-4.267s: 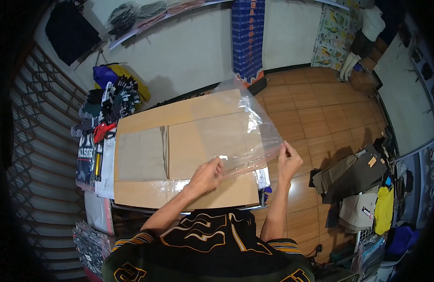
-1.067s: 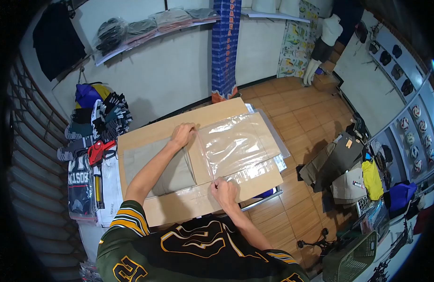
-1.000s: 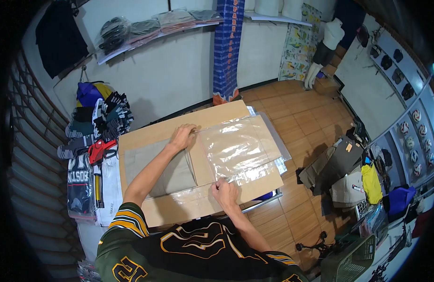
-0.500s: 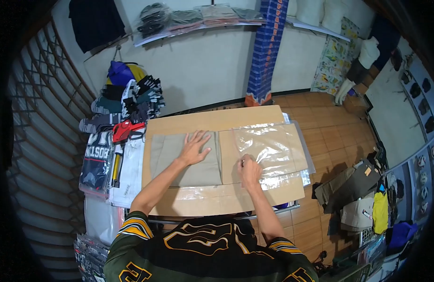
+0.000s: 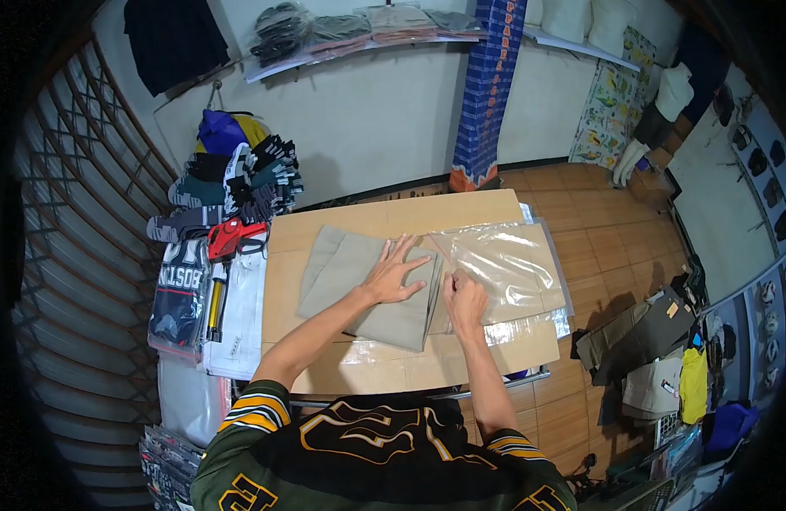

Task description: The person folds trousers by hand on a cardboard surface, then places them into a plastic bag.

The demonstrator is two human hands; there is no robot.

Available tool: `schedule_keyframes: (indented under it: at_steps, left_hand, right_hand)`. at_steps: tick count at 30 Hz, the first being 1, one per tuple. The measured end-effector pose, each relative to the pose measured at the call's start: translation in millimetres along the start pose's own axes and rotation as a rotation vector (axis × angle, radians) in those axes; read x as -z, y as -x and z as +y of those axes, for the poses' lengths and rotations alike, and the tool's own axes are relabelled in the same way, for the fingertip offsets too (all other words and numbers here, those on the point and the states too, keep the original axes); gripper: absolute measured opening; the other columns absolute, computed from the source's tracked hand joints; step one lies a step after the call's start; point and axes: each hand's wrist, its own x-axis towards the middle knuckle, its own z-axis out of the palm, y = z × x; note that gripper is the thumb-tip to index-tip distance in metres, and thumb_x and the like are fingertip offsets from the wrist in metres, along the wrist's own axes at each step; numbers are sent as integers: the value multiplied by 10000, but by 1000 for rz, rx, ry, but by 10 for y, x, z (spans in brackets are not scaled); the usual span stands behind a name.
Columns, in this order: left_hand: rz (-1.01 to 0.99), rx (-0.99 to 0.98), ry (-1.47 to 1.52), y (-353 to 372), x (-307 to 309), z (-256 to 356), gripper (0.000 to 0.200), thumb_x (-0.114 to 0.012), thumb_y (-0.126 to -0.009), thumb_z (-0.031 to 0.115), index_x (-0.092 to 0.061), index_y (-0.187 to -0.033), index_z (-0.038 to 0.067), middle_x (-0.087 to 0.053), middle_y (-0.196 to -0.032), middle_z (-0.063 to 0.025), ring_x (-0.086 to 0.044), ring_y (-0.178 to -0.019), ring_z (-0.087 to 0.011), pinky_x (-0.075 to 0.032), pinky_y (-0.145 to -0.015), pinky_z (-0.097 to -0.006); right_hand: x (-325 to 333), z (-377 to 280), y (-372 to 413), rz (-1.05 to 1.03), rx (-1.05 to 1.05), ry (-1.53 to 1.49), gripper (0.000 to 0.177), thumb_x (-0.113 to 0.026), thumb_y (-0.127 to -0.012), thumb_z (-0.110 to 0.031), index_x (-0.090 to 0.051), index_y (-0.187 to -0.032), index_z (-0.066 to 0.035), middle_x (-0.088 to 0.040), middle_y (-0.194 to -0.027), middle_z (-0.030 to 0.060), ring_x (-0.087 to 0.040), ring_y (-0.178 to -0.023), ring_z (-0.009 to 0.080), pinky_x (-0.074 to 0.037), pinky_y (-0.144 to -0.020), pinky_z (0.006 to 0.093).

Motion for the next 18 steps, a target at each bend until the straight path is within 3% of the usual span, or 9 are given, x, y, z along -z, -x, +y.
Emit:
schedule_keyframes:
  at_steps: [4, 8, 18]
  left_hand:
    - [-6, 18, -14, -197, -72, 40, 617, -664, -872, 516, -598, -1402, 209, -143, -1644, -230, -80, -1521, -449, -87, -1215, -605]
    - [16, 26, -5, -344, -113, 64, 618, -682, -856, 509, -611, -1389, 205, -138, -1644, -235, -82, -1525, -436, -98, -1216, -600]
    - [134, 90, 17, -358, -190, 88, 633, -703, -846, 495, -615, -1385, 175, -165, -1636, -245, -107, -1521, -434, -133, -1215, -579]
  right_hand:
    - [-34, 43, 48, 71, 49, -4, 233, -701, -889, -241, -676, -757, -51, -636, -626, 164, -631, -582, 392, -474, -543, 469]
    - [43, 5, 121, -10, 8, 5, 194, -687, -893, -228, -676, -805, -55, -661, -682, 199, -660, -667, 426, -494, -594, 502]
    - [85, 104, 630, -16, -67, 0, 102, -700, -838, -153, -665, -863, -61, -692, -725, 169, -673, -675, 411, -508, -617, 503]
